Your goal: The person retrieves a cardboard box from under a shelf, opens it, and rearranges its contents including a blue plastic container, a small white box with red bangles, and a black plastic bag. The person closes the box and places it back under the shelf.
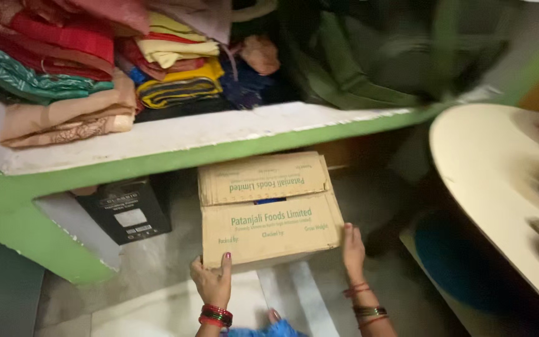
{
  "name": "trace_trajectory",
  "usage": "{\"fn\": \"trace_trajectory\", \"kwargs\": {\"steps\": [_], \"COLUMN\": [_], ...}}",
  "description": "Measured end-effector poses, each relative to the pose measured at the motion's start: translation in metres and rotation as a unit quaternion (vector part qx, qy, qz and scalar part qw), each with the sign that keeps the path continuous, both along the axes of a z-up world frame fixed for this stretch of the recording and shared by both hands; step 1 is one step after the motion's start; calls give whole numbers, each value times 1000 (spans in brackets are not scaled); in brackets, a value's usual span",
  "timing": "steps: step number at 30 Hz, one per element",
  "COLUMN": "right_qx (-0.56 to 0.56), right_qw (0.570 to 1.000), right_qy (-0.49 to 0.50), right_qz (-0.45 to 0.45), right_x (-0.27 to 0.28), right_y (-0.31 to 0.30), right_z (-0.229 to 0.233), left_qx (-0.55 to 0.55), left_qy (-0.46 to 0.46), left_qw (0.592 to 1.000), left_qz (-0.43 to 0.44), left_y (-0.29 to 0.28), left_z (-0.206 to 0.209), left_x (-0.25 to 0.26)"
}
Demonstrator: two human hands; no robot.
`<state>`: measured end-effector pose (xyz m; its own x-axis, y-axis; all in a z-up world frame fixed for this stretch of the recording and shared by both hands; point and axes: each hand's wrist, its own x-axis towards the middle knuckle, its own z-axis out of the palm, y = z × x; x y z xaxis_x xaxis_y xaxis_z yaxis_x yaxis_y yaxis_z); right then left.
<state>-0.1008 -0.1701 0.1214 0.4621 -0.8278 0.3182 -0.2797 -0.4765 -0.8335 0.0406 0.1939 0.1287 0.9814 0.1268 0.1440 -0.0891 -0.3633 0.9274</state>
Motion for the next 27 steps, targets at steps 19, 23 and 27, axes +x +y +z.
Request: {"fn": "trace_trajectory", "kwargs": {"steps": [19, 23, 27], "right_qx": [263, 224, -30], "right_qw": [878, 912, 968], "right_qy": [-384, -321, 112], "right_qz": [110, 119, 221], "right_x": [-335, -352, -300], "right_y": [118, 115, 137], "right_z": [68, 102, 149], "left_qx": [-286, -146, 158], "left_qy": [21, 99, -180], "left_qw": [892, 883, 820], "left_qz": [-348, -435, -520], "left_y": [90, 119, 71], "left_z": [52, 74, 106], "left_x": [-171, -139, -125]}}
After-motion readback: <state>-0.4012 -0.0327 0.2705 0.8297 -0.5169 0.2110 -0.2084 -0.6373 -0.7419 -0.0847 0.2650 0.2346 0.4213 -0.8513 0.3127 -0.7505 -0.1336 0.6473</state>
